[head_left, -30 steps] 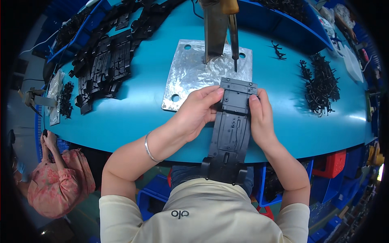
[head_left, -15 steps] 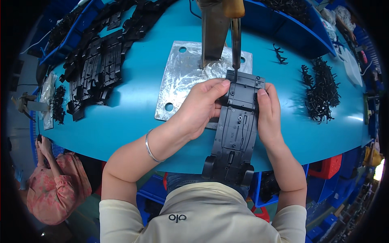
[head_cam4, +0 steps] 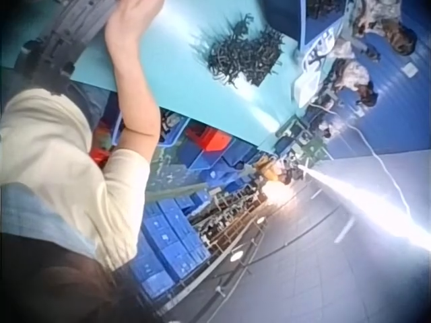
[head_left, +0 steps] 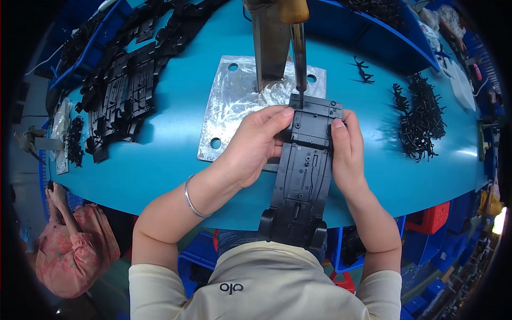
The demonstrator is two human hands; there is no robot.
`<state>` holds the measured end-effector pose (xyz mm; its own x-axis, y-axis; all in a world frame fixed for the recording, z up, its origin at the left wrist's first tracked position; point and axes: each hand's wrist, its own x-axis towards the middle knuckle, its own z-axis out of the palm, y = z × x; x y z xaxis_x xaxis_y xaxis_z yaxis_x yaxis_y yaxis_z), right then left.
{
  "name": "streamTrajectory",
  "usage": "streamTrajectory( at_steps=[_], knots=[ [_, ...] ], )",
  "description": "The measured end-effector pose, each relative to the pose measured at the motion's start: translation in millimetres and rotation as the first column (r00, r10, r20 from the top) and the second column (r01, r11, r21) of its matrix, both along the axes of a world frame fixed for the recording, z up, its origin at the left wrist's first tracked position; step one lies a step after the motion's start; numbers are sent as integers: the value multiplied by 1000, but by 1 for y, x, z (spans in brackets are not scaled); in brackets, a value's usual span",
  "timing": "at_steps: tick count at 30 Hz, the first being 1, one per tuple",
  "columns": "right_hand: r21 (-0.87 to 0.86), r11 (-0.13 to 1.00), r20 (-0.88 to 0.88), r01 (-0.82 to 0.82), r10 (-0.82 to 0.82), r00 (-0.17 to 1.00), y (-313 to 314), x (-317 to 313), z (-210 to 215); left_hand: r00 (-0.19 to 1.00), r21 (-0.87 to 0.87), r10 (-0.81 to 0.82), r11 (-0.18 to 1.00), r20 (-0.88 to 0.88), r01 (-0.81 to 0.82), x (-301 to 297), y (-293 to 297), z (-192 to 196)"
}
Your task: Assembling black plastic toy car chassis components using a stationary power screwdriver at a factory workbench.
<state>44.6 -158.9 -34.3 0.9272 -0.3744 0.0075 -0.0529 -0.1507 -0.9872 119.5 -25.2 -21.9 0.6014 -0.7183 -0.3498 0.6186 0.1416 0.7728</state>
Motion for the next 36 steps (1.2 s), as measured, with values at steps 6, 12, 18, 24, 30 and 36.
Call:
streamTrajectory(
  at_steps=[6, 12, 18, 24, 30, 36],
  knots=[
    [2, 1000, 36, 2, -2, 999, 2, -2, 0, 1000, 4, 1, 1000, 15, -1, -3, 1, 0],
    [17, 1000, 41, 21, -22, 999, 3, -2, 1, 1000, -2, 4, 1000, 12, -4, -3, 2, -2],
    [-31, 999, 37, 10, -9, 999, 2, -2, 2, 1000, -8, 7, 1000, 12, -7, -2, 1, 0],
    [-33, 999, 61, 5, -3, 998, 2, -2, -2, 1000, 5, 8, 1000, 25, -8, -2, 2, 0],
    [-130, 990, 61, 50, -42, 997, 2, -2, -2, 979, 194, -154, 973, 137, 126, 13, 4, 5],
    [-137, 985, -8, 109, -111, 994, -3, 7, -6, 986, 267, -119, 960, 114, 85, 16, -3, -3]
  ],
)
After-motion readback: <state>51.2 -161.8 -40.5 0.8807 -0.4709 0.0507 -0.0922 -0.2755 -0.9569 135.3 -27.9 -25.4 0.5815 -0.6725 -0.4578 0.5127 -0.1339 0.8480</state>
